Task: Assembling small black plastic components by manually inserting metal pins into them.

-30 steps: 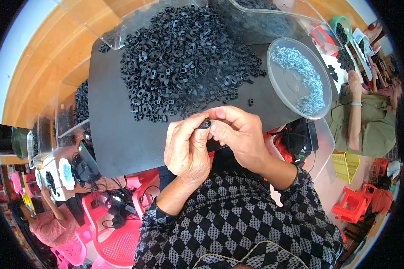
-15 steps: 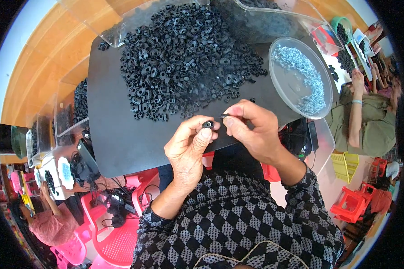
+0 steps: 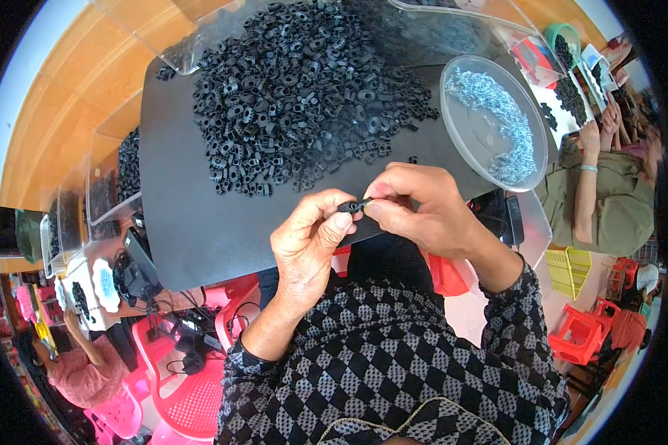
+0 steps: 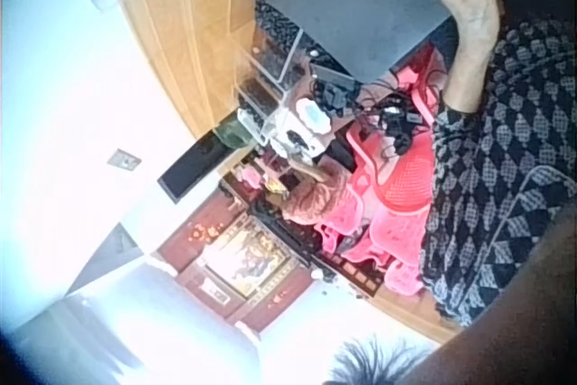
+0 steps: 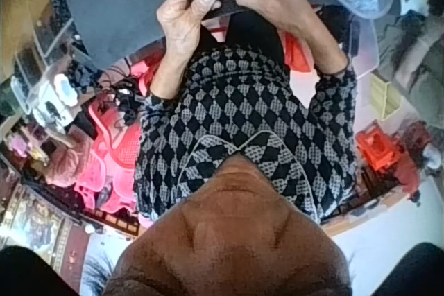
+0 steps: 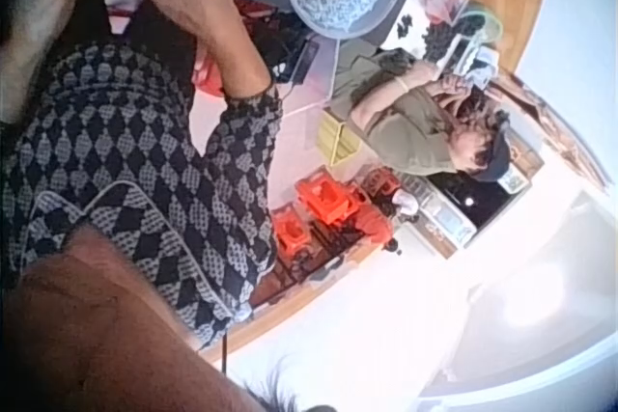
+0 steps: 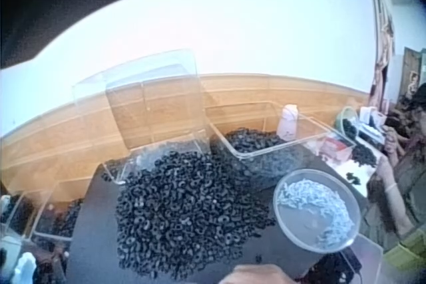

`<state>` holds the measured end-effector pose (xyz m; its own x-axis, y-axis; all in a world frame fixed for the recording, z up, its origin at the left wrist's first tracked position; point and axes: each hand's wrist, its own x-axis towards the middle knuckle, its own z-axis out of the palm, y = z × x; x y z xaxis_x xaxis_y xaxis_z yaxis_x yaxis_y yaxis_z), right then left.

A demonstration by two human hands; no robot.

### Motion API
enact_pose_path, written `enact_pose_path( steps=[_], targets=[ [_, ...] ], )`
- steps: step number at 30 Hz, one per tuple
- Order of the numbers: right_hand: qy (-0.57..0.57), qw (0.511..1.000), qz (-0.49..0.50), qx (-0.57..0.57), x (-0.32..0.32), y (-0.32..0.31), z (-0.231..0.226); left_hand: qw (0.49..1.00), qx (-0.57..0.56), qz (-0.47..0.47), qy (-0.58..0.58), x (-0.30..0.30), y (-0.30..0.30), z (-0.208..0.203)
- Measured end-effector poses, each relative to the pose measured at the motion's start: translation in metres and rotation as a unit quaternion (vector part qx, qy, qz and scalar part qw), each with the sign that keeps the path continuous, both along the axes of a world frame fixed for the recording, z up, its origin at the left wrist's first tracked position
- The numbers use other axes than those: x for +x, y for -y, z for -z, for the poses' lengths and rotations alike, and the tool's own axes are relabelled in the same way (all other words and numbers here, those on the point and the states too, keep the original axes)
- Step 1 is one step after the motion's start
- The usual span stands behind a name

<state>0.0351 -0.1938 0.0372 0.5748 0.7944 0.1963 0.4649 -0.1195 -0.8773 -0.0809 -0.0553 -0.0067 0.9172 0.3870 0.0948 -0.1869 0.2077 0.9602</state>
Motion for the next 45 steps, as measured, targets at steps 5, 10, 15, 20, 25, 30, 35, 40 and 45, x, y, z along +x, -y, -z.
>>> enact_pose_path(
  steps=[5,10,15,20,25,30,35,40,45],
  targets=[
    [-0.008,1.0,-0.009,-0.011,0.001,-0.002,-0.002,0.997,-0.07,0.002,-0.026,0.001,0.005,-0.002],
    [0.047,0.997,-0.015,-0.051,0.003,-0.005,-0.005,0.999,-0.014,-0.006,-0.029,-0.001,0.006,0.001],
    [0.061,0.995,-0.029,-0.067,0.005,-0.006,-0.008,1.0,-0.006,-0.004,-0.03,-0.003,0.005,0.003],
    [0.053,0.994,-0.041,-0.091,0.006,-0.005,-0.008,1.0,0.014,0.003,-0.018,-0.004,0.003,0.002],
    [0.013,0.986,-0.107,-0.126,0.012,-0.004,-0.011,1.0,0.007,0.007,-0.017,-0.005,0.004,0.003],
    [-0.012,0.983,-0.138,-0.119,0.016,-0.003,-0.01,0.999,-0.025,0.03,-0.019,-0.005,0.002,0.002],
    [-0.017,0.983,-0.158,-0.095,0.016,-0.003,-0.008,0.999,-0.019,0.038,-0.014,-0.006,0.001,0.004],
    [0.003,0.984,-0.15,-0.098,0.017,-0.004,-0.004,0.999,-0.012,0.034,-0.027,-0.005,0.0,0.004],
    [0.152,0.975,-0.152,-0.056,0.015,-0.007,0.004,0.999,0.001,0.027,-0.026,-0.006,-0.001,0.006]
  ],
)
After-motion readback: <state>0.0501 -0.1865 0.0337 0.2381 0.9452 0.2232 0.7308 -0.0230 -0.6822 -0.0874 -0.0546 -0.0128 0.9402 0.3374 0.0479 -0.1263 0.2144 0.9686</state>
